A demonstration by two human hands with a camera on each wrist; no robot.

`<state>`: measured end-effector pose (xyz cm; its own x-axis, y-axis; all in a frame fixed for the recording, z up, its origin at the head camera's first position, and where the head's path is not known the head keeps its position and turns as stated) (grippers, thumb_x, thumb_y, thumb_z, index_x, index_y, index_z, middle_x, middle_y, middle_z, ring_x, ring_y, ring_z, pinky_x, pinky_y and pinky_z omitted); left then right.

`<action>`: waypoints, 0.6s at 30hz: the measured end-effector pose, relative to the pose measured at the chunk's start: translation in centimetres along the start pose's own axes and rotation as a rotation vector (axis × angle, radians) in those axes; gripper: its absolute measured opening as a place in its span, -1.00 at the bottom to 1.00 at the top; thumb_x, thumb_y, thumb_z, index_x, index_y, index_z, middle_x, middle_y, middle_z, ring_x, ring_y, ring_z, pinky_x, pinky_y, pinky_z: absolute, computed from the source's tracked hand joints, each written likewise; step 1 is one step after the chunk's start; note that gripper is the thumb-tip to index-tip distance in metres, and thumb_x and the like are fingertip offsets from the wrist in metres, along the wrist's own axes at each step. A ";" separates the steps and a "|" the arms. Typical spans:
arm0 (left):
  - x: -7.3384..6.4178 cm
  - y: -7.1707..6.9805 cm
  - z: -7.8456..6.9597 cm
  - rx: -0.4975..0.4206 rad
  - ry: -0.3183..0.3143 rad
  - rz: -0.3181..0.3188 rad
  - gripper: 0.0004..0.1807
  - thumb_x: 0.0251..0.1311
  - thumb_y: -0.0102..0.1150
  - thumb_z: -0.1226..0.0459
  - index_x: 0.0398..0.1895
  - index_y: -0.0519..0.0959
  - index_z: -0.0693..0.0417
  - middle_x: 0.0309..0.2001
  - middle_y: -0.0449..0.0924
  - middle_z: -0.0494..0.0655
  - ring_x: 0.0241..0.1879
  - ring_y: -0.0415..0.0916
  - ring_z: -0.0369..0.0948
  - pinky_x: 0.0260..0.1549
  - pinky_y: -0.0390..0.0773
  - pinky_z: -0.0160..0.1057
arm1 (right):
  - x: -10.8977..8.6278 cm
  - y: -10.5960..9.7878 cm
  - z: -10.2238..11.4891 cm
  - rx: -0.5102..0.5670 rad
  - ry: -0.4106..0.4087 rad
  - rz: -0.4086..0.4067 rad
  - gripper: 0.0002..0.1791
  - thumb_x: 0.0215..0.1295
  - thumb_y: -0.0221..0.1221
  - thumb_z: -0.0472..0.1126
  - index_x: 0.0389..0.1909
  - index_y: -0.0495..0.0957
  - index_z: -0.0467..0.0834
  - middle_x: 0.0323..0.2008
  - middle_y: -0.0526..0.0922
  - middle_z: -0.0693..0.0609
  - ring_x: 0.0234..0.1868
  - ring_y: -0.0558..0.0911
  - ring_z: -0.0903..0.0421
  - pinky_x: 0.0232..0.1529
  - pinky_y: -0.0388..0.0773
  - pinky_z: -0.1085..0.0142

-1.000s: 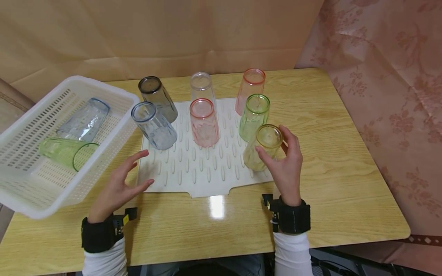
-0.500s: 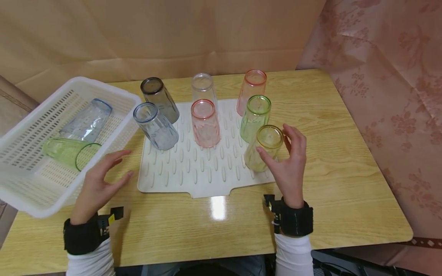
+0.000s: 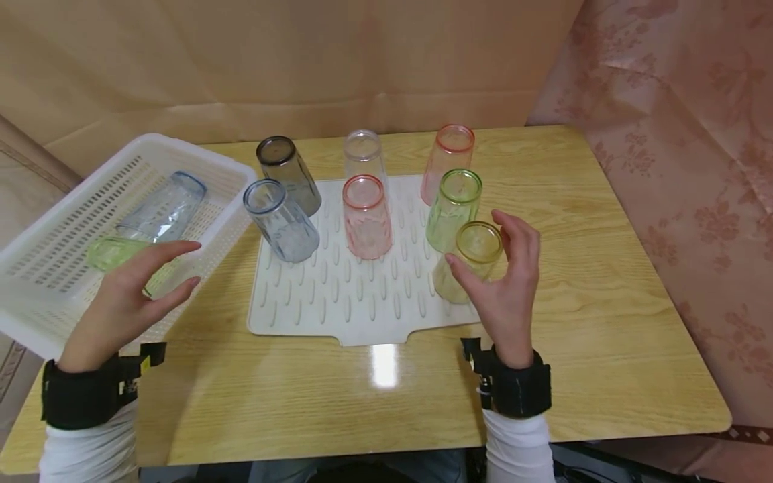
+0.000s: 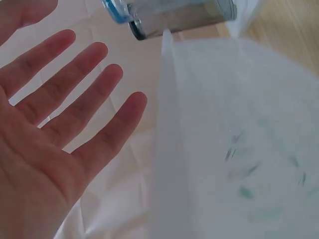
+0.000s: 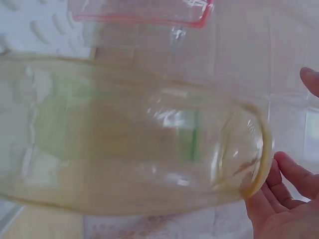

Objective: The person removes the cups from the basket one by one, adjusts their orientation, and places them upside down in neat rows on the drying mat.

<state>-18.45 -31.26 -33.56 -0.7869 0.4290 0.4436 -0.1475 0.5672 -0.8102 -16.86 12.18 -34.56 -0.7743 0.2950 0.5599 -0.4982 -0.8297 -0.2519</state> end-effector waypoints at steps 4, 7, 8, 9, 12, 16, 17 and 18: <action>0.4 -1.3 0.5 0.055 -0.003 0.020 -0.43 -0.16 0.32 0.44 0.05 0.44 0.23 -0.06 0.52 0.23 -0.05 0.42 0.11 -0.15 0.43 0.17 | 0.0 0.6 1.0 0.028 -0.033 0.012 -0.21 -0.33 0.39 -0.52 0.11 0.41 -0.26 0.04 0.36 0.09 0.13 0.33 0.05 0.25 0.31 0.16; 0.8 -2.6 1.3 0.116 -0.043 0.029 -0.47 -0.12 0.30 0.41 0.03 0.44 0.24 -0.06 0.50 0.27 -0.07 0.41 0.16 -0.21 0.41 0.18 | -0.1 1.1 1.6 0.042 -0.047 0.032 -0.21 -0.34 0.40 -0.53 0.10 0.41 -0.28 0.04 0.35 0.10 0.13 0.33 0.05 0.25 0.32 0.20; 1.0 -3.1 1.6 0.140 -0.066 0.041 -0.47 -0.10 0.29 0.39 0.04 0.44 0.24 -0.05 0.48 0.29 -0.08 0.40 0.17 -0.24 0.41 0.19 | -0.1 1.2 1.8 0.048 -0.050 0.036 -0.20 -0.35 0.40 -0.53 0.10 0.41 -0.28 0.04 0.35 0.10 0.12 0.34 0.05 0.24 0.33 0.21; 1.3 -3.6 2.0 0.152 -0.088 0.050 -0.48 -0.08 0.28 0.38 0.04 0.44 0.25 -0.05 0.47 0.30 -0.08 0.39 0.19 -0.26 0.39 0.21 | -0.2 1.3 1.9 0.051 -0.053 0.040 -0.20 -0.36 0.40 -0.53 0.10 0.41 -0.28 0.04 0.35 0.10 0.12 0.34 0.05 0.24 0.33 0.21; 1.9 -4.8 2.9 0.184 -0.129 0.080 -0.49 -0.05 0.26 0.37 0.05 0.42 0.26 -0.04 0.45 0.35 -0.08 0.37 0.22 -0.27 0.36 0.23 | -0.3 1.5 2.2 0.051 -0.051 0.047 -0.19 -0.37 0.41 -0.53 0.10 0.41 -0.28 0.04 0.35 0.12 0.12 0.35 0.05 0.22 0.35 0.21; 2.6 -5.9 3.4 0.199 -0.107 0.090 -0.49 -0.05 0.25 0.38 0.04 0.42 0.28 -0.05 0.47 0.36 -0.06 0.36 0.23 -0.20 0.34 0.23 | -0.5 1.8 2.6 0.058 -0.051 0.055 -0.19 -0.37 0.41 -0.53 0.09 0.42 -0.28 0.04 0.36 0.10 0.12 0.36 0.04 0.21 0.36 0.20; 2.8 -6.1 3.5 0.199 -0.100 0.089 -0.49 -0.05 0.25 0.37 0.04 0.42 0.28 -0.05 0.47 0.36 -0.06 0.36 0.23 -0.18 0.33 0.22 | -0.6 1.8 2.7 0.057 -0.051 0.058 -0.20 -0.37 0.41 -0.53 0.09 0.42 -0.29 0.03 0.36 0.10 0.12 0.36 0.05 0.21 0.36 0.21; 2.9 -6.2 3.5 0.199 -0.096 0.090 -0.49 -0.04 0.25 0.37 0.05 0.42 0.28 -0.05 0.48 0.36 -0.07 0.36 0.23 -0.17 0.33 0.21 | -0.6 2.0 2.8 0.058 -0.051 0.061 -0.20 -0.37 0.41 -0.53 0.09 0.41 -0.30 0.03 0.37 0.10 0.12 0.36 0.05 0.21 0.37 0.21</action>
Point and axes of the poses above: each hand's wrist, its own x-axis towards the middle knuckle, its own y-axis out of the palm, z = x × y, the point moved 4 cm from there along x, towards the middle knuckle
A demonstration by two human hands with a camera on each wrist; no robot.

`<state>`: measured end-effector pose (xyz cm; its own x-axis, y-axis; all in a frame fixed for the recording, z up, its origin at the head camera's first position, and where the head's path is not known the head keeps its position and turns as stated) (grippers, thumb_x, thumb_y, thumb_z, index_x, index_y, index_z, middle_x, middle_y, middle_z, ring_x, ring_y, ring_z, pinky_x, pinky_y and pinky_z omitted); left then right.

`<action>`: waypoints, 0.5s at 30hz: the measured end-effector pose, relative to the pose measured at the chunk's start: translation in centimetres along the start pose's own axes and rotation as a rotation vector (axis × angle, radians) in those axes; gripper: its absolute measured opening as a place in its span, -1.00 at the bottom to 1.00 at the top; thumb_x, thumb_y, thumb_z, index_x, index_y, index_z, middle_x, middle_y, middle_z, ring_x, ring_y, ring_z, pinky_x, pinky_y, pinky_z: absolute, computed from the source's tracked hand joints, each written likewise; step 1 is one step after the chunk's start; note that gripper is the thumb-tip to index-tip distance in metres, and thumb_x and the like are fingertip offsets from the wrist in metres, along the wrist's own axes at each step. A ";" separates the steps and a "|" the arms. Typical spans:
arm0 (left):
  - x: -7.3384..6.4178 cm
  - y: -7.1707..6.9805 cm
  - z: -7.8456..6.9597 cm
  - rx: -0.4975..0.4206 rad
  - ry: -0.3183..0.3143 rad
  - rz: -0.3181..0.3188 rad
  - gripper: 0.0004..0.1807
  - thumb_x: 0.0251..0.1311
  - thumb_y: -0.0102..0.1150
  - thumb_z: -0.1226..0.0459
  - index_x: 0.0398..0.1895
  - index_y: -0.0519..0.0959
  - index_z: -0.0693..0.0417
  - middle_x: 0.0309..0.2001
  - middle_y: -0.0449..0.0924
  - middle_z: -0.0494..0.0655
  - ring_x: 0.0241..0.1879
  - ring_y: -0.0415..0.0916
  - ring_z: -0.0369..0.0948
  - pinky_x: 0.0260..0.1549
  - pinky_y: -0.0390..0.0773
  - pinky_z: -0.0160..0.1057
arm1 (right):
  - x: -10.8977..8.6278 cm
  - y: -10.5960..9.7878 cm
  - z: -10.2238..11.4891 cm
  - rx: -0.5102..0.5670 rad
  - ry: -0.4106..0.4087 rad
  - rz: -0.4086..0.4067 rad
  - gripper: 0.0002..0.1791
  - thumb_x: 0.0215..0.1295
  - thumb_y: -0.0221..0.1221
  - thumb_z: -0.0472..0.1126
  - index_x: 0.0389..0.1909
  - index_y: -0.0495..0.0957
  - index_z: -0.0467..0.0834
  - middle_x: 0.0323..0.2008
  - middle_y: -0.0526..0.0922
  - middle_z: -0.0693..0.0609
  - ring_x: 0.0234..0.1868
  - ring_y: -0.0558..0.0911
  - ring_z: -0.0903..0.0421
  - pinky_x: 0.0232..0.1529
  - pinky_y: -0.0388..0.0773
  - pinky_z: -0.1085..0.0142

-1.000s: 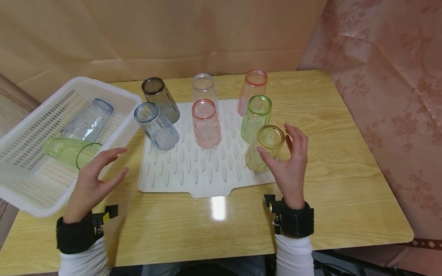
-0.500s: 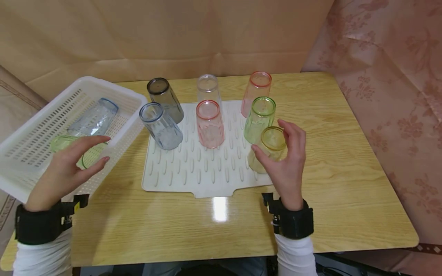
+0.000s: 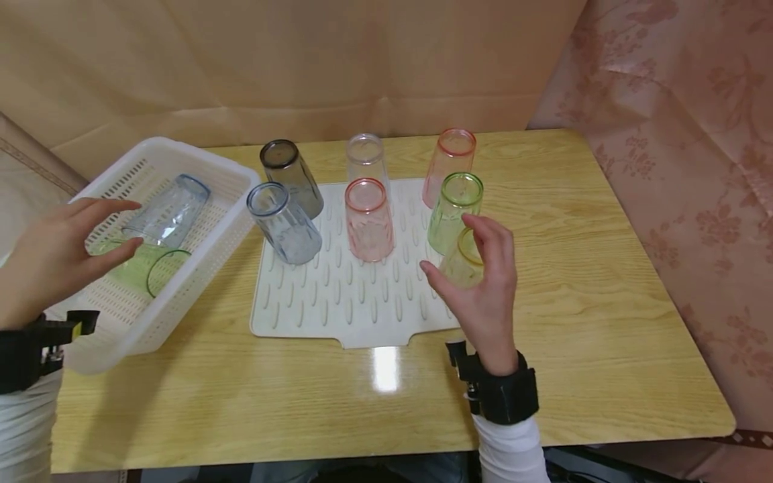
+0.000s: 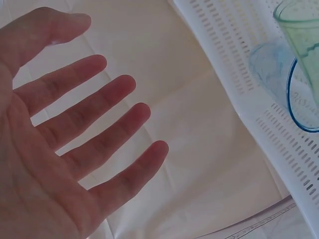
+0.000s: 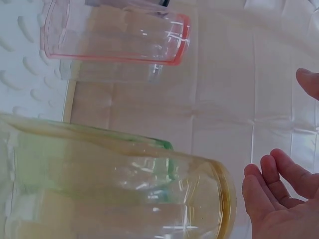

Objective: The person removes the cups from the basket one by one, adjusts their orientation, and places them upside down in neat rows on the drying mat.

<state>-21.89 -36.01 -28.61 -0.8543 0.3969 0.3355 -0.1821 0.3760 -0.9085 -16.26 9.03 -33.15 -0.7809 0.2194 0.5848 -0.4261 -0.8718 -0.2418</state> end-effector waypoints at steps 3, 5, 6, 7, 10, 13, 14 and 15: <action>0.4 -0.2 0.3 0.003 0.011 -0.007 -0.50 -0.04 0.24 0.36 0.05 0.42 0.28 -0.06 0.49 0.37 -0.07 0.37 0.24 -0.13 0.32 0.21 | -0.2 0.4 0.4 -0.004 -0.006 0.016 -0.21 -0.37 0.41 -0.54 0.07 0.40 -0.35 0.02 0.38 0.03 0.11 0.37 0.06 0.20 0.37 0.23; 0.6 -0.3 0.6 0.005 0.005 -0.003 -0.50 -0.04 0.24 0.36 0.05 0.42 0.27 -0.05 0.49 0.37 -0.08 0.37 0.25 -0.15 0.32 0.23 | -0.3 0.7 0.7 -0.004 -0.016 0.031 -0.22 -0.38 0.41 -0.55 0.06 0.40 -0.39 0.01 0.39 -0.06 0.10 0.37 0.06 0.20 0.38 0.20; 0.7 -0.3 0.8 0.005 -0.001 0.005 -0.50 -0.03 0.23 0.35 0.05 0.42 0.28 -0.04 0.48 0.38 -0.08 0.37 0.25 -0.16 0.33 0.24 | -0.4 0.9 0.8 -0.002 -0.021 0.039 -0.22 -0.39 0.41 -0.55 0.05 0.40 -0.40 0.01 0.40 -0.11 0.09 0.36 0.06 0.20 0.37 0.21; 0.8 -0.3 1.1 0.005 -0.008 0.014 -0.51 -0.02 0.23 0.35 0.05 0.42 0.28 -0.04 0.48 0.38 -0.08 0.37 0.26 -0.16 0.33 0.25 | -0.6 1.1 0.8 -0.003 -0.027 0.049 -0.22 -0.40 0.41 -0.55 0.05 0.40 -0.40 0.01 0.40 -0.15 0.09 0.36 0.06 0.20 0.37 0.22; 1.2 -0.2 2.0 0.005 -0.026 0.039 -0.52 -0.01 0.23 0.36 0.04 0.42 0.30 -0.02 0.47 0.41 -0.07 0.36 0.28 -0.17 0.32 0.28 | -1.0 1.9 0.7 -0.003 -0.044 0.082 -0.21 -0.39 0.43 -0.50 0.06 0.41 -0.36 0.00 0.40 -0.23 0.08 0.37 0.05 0.20 0.38 0.18; 1.6 -0.1 3.1 0.006 -0.036 0.057 -0.53 -0.01 0.23 0.36 0.03 0.42 0.31 -0.04 0.47 0.43 -0.11 0.38 0.29 -0.20 0.33 0.28 | -1.5 2.7 0.5 -0.006 -0.055 0.121 -0.21 -0.34 0.44 -0.44 0.09 0.41 -0.29 0.01 0.40 -0.22 0.09 0.38 0.05 0.19 0.38 0.11; 1.7 0.0 3.5 0.007 -0.037 0.061 -0.52 -0.02 0.23 0.35 0.02 0.42 0.31 -0.05 0.48 0.44 -0.13 0.40 0.30 -0.21 0.34 0.28 | -1.7 2.9 0.4 -0.004 -0.057 0.134 -0.21 -0.33 0.44 -0.41 0.10 0.40 -0.27 0.02 0.40 -0.21 0.10 0.39 0.04 0.19 0.37 0.08; 1.9 0.1 3.8 0.005 -0.038 0.068 -0.53 -0.02 0.24 0.35 0.02 0.43 0.31 -0.05 0.48 0.44 -0.15 0.40 0.30 -0.23 0.35 0.27 | -1.8 3.2 0.3 -0.003 -0.058 0.145 -0.21 -0.32 0.45 -0.40 0.10 0.40 -0.26 0.02 0.40 -0.20 0.10 0.39 0.04 0.19 0.37 0.06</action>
Point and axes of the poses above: each hand's wrist, its own x-axis towards the middle knuckle, its own y-axis out of the palm, z = x × y, the point moved 4 cm from there along x, towards the middle knuckle
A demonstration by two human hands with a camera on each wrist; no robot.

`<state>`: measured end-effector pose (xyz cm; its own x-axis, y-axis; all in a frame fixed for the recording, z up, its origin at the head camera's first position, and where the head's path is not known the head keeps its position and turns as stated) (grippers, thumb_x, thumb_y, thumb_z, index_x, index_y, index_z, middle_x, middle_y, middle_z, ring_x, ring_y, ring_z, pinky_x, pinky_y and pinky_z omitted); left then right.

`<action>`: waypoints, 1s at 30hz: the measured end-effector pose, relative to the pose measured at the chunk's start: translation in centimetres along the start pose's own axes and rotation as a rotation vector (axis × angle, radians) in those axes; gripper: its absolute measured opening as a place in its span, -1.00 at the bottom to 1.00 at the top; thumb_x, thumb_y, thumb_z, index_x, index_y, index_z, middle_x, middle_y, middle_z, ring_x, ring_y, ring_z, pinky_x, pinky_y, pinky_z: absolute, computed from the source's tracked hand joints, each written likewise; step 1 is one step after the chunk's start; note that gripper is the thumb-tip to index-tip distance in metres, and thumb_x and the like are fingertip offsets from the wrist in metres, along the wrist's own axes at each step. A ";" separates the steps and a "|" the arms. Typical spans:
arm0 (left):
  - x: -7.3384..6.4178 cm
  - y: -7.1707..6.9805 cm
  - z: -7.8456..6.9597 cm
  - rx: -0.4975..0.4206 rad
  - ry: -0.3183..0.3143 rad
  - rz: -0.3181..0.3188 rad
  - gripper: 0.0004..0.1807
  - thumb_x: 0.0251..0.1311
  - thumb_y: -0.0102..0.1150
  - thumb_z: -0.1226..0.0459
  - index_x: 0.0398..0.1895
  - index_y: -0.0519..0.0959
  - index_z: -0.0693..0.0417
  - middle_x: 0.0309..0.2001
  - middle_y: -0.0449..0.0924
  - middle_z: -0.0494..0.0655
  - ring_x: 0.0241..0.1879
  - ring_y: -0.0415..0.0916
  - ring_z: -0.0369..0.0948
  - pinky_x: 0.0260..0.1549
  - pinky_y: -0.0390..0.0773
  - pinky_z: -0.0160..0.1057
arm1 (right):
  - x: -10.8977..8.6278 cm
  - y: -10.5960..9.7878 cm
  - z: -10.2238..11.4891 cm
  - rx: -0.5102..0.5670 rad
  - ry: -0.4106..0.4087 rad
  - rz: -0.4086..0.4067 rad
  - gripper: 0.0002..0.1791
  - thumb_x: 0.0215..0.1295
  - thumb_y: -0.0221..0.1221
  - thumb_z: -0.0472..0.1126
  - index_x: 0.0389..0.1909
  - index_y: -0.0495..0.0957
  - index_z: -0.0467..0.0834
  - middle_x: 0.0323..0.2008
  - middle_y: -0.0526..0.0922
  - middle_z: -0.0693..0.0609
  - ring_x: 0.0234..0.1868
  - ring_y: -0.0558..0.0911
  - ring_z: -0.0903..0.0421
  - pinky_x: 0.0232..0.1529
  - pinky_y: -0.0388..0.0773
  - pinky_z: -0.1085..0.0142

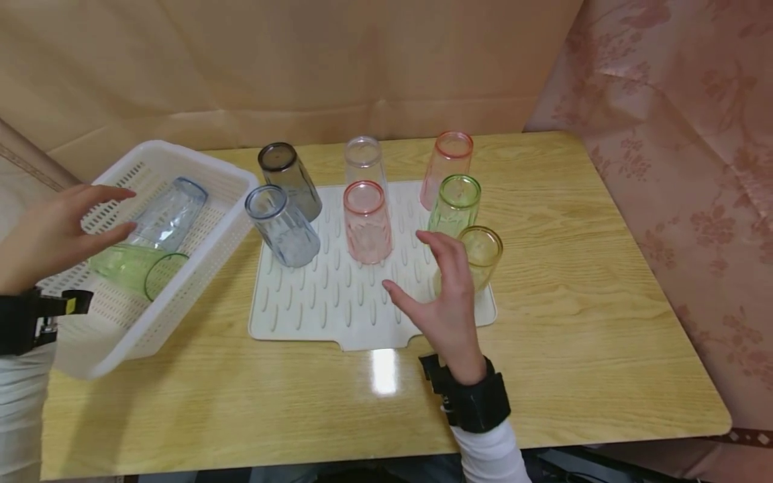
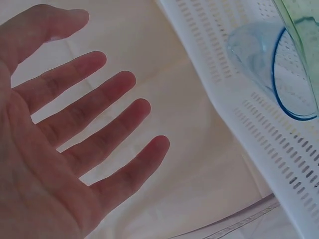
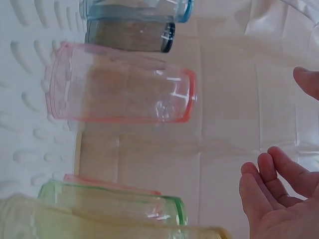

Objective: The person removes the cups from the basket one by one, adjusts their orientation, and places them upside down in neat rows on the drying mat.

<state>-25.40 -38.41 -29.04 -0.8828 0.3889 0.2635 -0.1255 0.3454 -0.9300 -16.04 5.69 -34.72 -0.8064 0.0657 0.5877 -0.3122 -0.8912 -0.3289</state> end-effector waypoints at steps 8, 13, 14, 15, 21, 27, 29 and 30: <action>1.2 1.1 2.9 -0.046 -0.011 0.132 -0.52 0.04 0.22 0.31 0.04 0.41 0.33 -0.04 0.47 0.42 -0.08 0.35 0.29 -0.15 0.32 0.26 | -0.4 1.9 -0.2 0.028 0.030 0.063 -0.21 -0.27 0.44 -0.36 0.12 0.37 -0.24 0.04 0.39 -0.19 0.11 0.36 -0.02 0.19 0.35 -0.01; 2.5 2.1 4.7 -0.056 -0.040 0.278 -0.45 0.03 0.23 0.27 0.08 0.34 0.36 -0.01 0.41 0.47 -0.03 0.32 0.28 -0.10 0.31 0.29 | -0.3 2.5 1.3 0.028 0.052 0.100 -0.24 -0.26 0.42 -0.42 0.08 0.35 -0.36 0.03 0.38 -0.30 0.10 0.35 -0.12 0.17 0.33 -0.10; 2.9 2.4 5.1 -0.053 -0.056 0.321 -0.42 0.05 0.23 0.25 0.11 0.32 0.37 0.01 0.39 0.49 -0.01 0.31 0.29 -0.10 0.31 0.30 | -0.3 2.5 1.6 0.026 0.058 0.109 -0.25 -0.26 0.41 -0.43 0.08 0.34 -0.37 0.02 0.38 -0.31 0.10 0.35 -0.13 0.17 0.32 -0.12; 3.2 2.6 5.4 -0.048 -0.070 0.362 -0.40 0.07 0.22 0.22 0.13 0.29 0.37 0.02 0.37 0.50 0.00 0.30 0.29 -0.09 0.31 0.31 | -0.2 2.6 1.9 0.027 0.064 0.118 -0.26 -0.25 0.40 -0.45 0.07 0.34 -0.39 0.02 0.37 -0.34 0.10 0.35 -0.15 0.17 0.32 -0.13; 4.6 3.8 7.4 -0.038 -0.148 0.548 -0.33 0.15 0.13 0.16 0.19 0.15 0.40 0.05 0.28 0.59 0.03 0.26 0.36 -0.07 0.30 0.32 | -1.4 3.7 -1.0 0.027 0.065 0.144 -0.22 -0.22 0.43 -0.31 0.14 0.34 -0.23 0.08 0.38 -0.19 0.14 0.34 -0.03 0.18 0.32 -0.09; 5.1 4.7 8.9 -0.050 -0.225 0.639 -0.26 0.19 0.09 0.12 0.19 0.05 0.48 0.05 0.20 0.66 0.03 0.20 0.38 -0.06 0.29 0.33 | -1.9 4.0 -2.1 0.020 0.062 0.154 -0.19 -0.24 0.44 -0.29 0.15 0.34 -0.22 0.09 0.39 -0.21 0.12 0.36 -0.04 0.17 0.32 -0.11; 5.2 5.0 9.2 -0.052 -0.238 0.666 -0.23 0.19 0.08 0.09 0.21 0.01 0.50 0.04 0.18 0.67 0.03 0.19 0.40 -0.06 0.29 0.33 | -2.1 3.9 -2.4 0.008 0.079 0.160 -0.19 -0.23 0.44 -0.28 0.16 0.34 -0.20 0.09 0.39 -0.19 0.12 0.36 -0.03 0.18 0.31 -0.10; 5.3 5.2 9.3 -0.055 -0.243 0.679 -0.21 0.19 0.08 0.08 0.21 -0.01 0.50 0.04 0.18 0.67 0.03 0.18 0.40 -0.06 0.29 0.33 | -2.1 3.8 -2.5 0.000 0.090 0.163 -0.19 -0.23 0.44 -0.28 0.16 0.34 -0.19 0.09 0.39 -0.18 0.12 0.36 -0.03 0.18 0.31 -0.10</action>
Point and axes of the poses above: each hand's wrist, its own x-axis towards the middle knuckle, its own y-axis out of the palm, z = x × y, the point moved 4 cm from there along x, towards the middle knuckle
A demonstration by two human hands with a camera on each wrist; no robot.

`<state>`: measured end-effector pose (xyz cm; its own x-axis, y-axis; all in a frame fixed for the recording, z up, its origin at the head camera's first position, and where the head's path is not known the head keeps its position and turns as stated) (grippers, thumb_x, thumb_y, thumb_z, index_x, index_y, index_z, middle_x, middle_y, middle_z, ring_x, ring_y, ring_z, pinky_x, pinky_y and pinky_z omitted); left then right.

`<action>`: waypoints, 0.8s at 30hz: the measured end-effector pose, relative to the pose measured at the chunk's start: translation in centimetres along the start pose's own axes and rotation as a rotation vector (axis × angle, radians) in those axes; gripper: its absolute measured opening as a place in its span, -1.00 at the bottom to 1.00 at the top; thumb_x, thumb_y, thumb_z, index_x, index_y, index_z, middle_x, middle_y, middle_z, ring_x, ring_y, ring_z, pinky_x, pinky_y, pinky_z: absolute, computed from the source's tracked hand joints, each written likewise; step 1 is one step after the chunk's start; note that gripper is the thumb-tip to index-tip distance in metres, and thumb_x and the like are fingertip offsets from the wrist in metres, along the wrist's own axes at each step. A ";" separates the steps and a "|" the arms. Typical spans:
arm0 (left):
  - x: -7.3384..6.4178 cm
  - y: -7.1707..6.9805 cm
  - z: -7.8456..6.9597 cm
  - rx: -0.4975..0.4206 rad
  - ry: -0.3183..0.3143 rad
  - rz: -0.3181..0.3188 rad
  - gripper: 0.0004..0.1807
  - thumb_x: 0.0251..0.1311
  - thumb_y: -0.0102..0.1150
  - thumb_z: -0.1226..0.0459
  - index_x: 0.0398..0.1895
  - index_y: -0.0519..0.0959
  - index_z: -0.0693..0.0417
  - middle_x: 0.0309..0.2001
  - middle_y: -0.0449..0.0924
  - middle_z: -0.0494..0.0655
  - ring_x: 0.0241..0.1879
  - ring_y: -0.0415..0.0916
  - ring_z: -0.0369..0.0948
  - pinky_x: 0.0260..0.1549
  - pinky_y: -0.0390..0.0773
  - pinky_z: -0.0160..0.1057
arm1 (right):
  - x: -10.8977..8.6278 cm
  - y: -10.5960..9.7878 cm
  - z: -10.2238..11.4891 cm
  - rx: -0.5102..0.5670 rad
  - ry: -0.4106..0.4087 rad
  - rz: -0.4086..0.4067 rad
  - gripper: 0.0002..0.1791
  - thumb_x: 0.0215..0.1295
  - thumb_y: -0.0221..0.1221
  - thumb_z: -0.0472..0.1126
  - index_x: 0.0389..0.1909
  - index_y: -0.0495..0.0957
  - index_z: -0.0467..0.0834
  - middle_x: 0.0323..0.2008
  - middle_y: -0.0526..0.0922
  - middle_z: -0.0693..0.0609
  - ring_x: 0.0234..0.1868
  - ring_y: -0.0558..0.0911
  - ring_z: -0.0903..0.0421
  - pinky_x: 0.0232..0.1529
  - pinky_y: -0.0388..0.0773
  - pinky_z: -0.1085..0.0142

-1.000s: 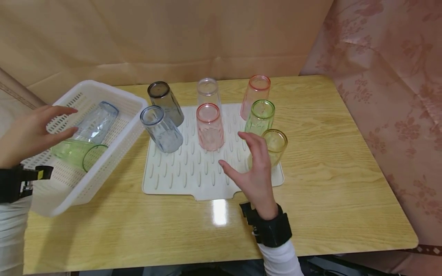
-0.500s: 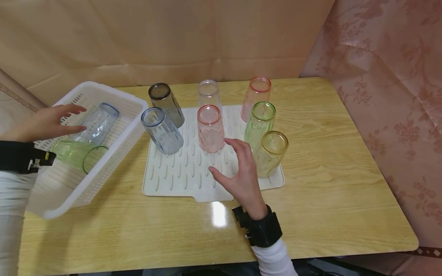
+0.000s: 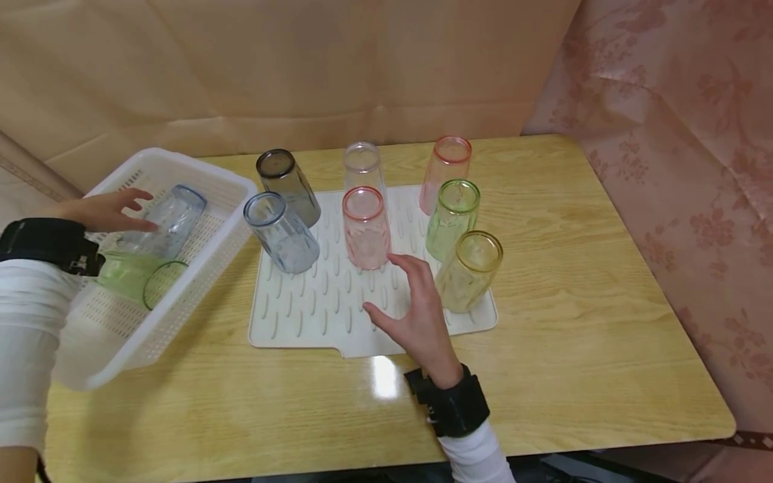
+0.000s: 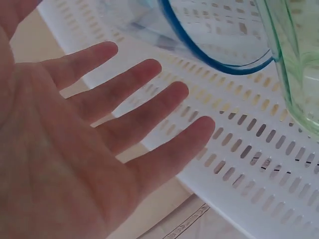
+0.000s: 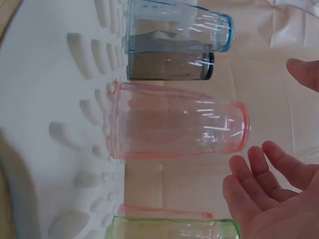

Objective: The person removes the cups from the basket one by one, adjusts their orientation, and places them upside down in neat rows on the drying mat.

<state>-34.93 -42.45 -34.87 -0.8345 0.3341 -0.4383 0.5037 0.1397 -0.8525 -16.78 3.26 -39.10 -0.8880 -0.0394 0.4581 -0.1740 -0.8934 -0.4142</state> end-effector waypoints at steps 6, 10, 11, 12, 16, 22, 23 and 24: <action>1.4 0.6 0.6 -0.038 -0.017 0.043 -0.11 0.16 0.10 0.05 0.24 -0.10 0.52 0.06 0.12 0.72 0.07 0.12 0.45 0.01 0.24 0.33 | -0.4 -0.2 -0.7 -0.034 0.055 0.017 -0.20 -0.22 0.44 -0.26 0.15 0.34 -0.17 0.10 0.38 -0.17 0.12 0.37 -0.01 0.20 0.29 -0.09; 2.1 0.7 1.1 -0.047 -0.041 0.041 -0.05 0.11 0.13 0.01 0.19 -0.12 0.60 0.05 0.08 0.74 0.06 0.11 0.47 0.05 0.18 0.34 | -0.7 -0.3 -0.8 -0.038 0.068 0.020 -0.20 -0.22 0.44 -0.26 0.16 0.34 -0.17 0.10 0.38 -0.17 0.13 0.36 -0.01 0.20 0.29 -0.09; 2.3 0.7 1.2 -0.044 -0.048 0.046 -0.03 0.11 0.13 0.01 0.18 -0.13 0.61 0.05 0.07 0.73 0.06 0.11 0.47 0.05 0.17 0.35 | -0.7 -0.4 -0.8 -0.036 0.068 0.019 -0.19 -0.22 0.44 -0.27 0.16 0.34 -0.18 0.10 0.38 -0.18 0.13 0.37 -0.01 0.20 0.28 -0.10; 2.4 0.8 1.4 -0.048 -0.059 0.057 -0.01 0.10 0.13 -0.01 0.17 -0.15 0.62 0.05 0.04 0.72 0.06 0.09 0.47 0.06 0.16 0.35 | -0.7 -0.5 -0.7 -0.032 0.070 0.017 -0.19 -0.23 0.44 -0.29 0.16 0.33 -0.19 0.10 0.38 -0.19 0.13 0.37 -0.02 0.20 0.28 -0.10; 2.7 1.2 2.0 -0.053 -0.093 0.080 0.09 0.04 0.17 -0.05 0.17 -0.22 0.63 0.07 -0.05 0.70 0.07 0.02 0.48 0.07 0.11 0.38 | -0.7 -0.9 0.5 -0.026 0.070 0.008 -0.20 -0.25 0.43 -0.38 0.13 0.33 -0.30 0.07 0.38 -0.28 0.11 0.38 -0.11 0.18 0.29 -0.15; 3.1 2.0 3.0 -0.066 -0.127 0.102 0.21 -0.05 0.23 -0.11 0.21 -0.32 0.58 0.09 -0.08 0.72 0.12 -0.08 0.48 0.11 0.02 0.39 | -0.4 -1.4 2.6 -0.035 0.078 0.005 -0.24 -0.26 0.40 -0.45 0.09 0.33 -0.39 0.03 0.37 -0.37 0.08 0.38 -0.21 0.16 0.29 -0.18; 3.1 2.2 3.1 -0.072 -0.130 0.111 0.22 -0.05 0.24 -0.10 0.21 -0.35 0.57 0.09 -0.08 0.73 0.12 -0.09 0.48 0.11 0.01 0.39 | -0.5 -1.4 2.7 -0.036 0.080 0.006 -0.24 -0.26 0.40 -0.45 0.09 0.33 -0.39 0.03 0.37 -0.37 0.07 0.38 -0.21 0.17 0.29 -0.17; 3.1 2.3 3.3 -0.081 -0.133 0.121 0.24 -0.05 0.24 -0.09 0.21 -0.38 0.56 0.09 -0.08 0.74 0.12 -0.10 0.48 0.11 0.00 0.39 | -0.5 -1.5 2.7 -0.041 0.078 0.005 -0.24 -0.27 0.40 -0.45 0.09 0.33 -0.39 0.02 0.37 -0.37 0.07 0.38 -0.21 0.16 0.30 -0.17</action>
<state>-37.13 -44.16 -39.14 -0.7864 0.2273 -0.5743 0.6137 0.1824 -0.7682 -14.91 3.42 -36.59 -0.9189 -0.0072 0.3944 -0.1859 -0.8741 -0.4489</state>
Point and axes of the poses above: each hand's wrist, its own x-axis towards the middle knuckle, its own y-axis out of the palm, z = x × y, the point moved 4 cm from there along x, towards the middle knuckle
